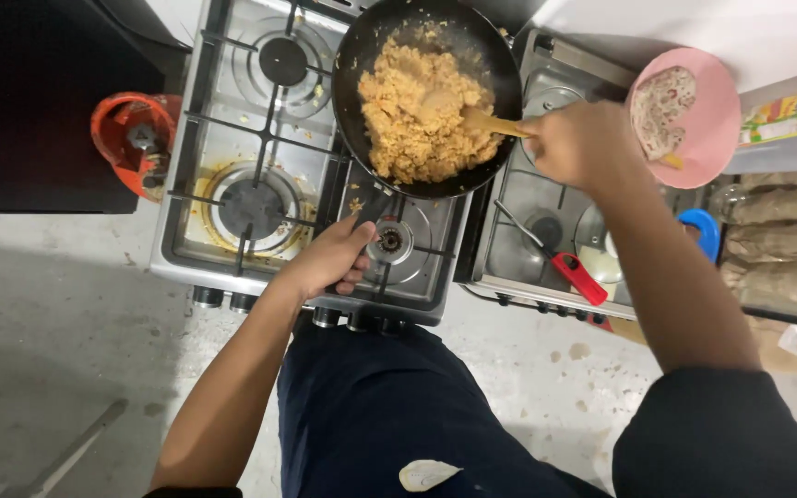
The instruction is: Stir-frying rice in a pan on a stove and adding seasoning.
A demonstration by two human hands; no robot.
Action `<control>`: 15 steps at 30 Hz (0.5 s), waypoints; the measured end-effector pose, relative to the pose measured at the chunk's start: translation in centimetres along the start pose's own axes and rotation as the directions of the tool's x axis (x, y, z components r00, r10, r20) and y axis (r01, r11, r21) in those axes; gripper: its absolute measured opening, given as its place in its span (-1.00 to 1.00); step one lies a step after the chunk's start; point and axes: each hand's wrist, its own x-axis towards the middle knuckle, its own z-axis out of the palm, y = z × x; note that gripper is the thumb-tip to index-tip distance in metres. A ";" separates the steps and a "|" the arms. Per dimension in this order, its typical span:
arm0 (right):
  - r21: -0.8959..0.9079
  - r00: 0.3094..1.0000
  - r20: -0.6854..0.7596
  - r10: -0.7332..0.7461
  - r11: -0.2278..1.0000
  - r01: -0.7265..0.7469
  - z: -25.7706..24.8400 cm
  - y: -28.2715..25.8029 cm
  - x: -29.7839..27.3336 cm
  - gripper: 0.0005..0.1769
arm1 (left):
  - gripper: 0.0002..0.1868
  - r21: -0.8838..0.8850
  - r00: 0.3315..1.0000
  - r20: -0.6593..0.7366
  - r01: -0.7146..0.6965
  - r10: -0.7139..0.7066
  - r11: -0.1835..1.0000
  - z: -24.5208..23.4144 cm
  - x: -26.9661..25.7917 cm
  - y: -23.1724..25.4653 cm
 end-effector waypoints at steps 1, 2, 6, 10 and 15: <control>0.005 1.000 -0.001 -0.002 1.000 0.002 4.2 -0.3 0.8 -0.59 | -0.67 0.002 1.000 -0.005 0.002 -0.002 1.000 0.1 0.1 -0.3; 0.129 0.994 -0.108 -0.020 0.991 0.034 8.4 -0.4 1.2 -0.64 | -0.68 0.009 0.999 0.000 -0.033 0.033 0.999 0.4 0.5 -0.4; 0.370 0.975 0.015 0.221 0.905 -0.210 7.3 -5.6 0.8 -0.65 | -0.70 -0.119 0.997 -0.016 -0.071 0.070 0.990 2.1 0.3 -0.9; 0.170 0.987 -0.156 0.038 0.985 -0.011 0.8 -0.6 -1.9 -0.60 | -0.71 -0.174 0.996 -0.042 -0.084 0.077 0.981 2.7 1.2 -1.2; 0.084 0.991 -0.135 0.006 0.996 0.006 -2.6 1.8 -5.6 -0.71 | -0.71 -0.183 0.996 -0.075 -0.066 0.053 0.981 2.8 1.2 -1.3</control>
